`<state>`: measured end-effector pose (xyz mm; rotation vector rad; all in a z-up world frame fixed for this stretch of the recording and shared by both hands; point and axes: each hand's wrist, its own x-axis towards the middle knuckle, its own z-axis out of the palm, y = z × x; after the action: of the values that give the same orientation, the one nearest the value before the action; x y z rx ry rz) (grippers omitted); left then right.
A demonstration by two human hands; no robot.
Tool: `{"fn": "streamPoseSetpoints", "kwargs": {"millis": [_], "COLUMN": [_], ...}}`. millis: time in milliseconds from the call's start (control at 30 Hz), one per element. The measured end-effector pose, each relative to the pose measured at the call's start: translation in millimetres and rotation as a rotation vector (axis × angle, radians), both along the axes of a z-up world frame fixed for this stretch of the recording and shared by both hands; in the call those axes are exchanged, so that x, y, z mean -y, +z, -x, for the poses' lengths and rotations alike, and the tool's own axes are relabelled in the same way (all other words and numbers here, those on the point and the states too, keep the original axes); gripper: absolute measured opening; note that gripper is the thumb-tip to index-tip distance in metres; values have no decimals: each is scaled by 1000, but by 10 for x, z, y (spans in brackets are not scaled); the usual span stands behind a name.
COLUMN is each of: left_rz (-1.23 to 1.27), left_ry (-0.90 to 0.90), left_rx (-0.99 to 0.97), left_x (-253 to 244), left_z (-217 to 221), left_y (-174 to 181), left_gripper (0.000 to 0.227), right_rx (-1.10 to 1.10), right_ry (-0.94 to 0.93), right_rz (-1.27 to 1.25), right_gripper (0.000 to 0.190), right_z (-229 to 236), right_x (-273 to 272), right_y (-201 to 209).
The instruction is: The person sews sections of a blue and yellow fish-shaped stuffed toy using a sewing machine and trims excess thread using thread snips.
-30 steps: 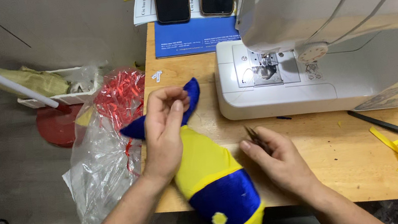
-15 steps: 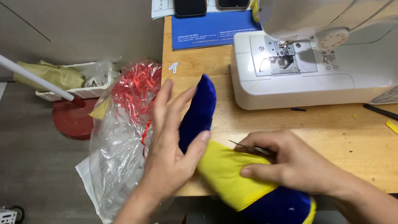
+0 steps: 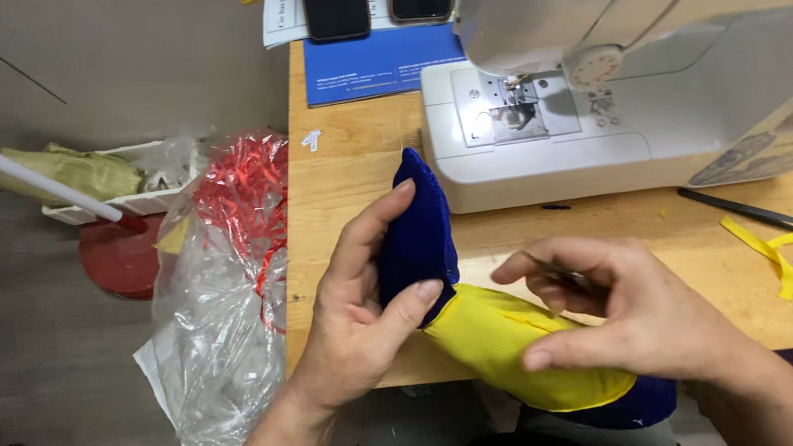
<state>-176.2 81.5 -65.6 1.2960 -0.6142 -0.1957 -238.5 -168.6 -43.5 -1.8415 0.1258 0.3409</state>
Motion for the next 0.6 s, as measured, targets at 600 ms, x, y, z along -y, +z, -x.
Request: {"fn": "streamPoseSetpoints", "kwargs": {"millis": [600], "left_rz": [-39], "left_ry": [56], "left_rx": [-99], "left_x": [89], "left_z": [-113], "left_y": [-87], "left_gripper": [66], "right_rx": [153], "right_ry": [171], "right_rz": [-218], "right_gripper": [26], "right_z": [-53], "right_x": [-1], "right_y": [-231]}}
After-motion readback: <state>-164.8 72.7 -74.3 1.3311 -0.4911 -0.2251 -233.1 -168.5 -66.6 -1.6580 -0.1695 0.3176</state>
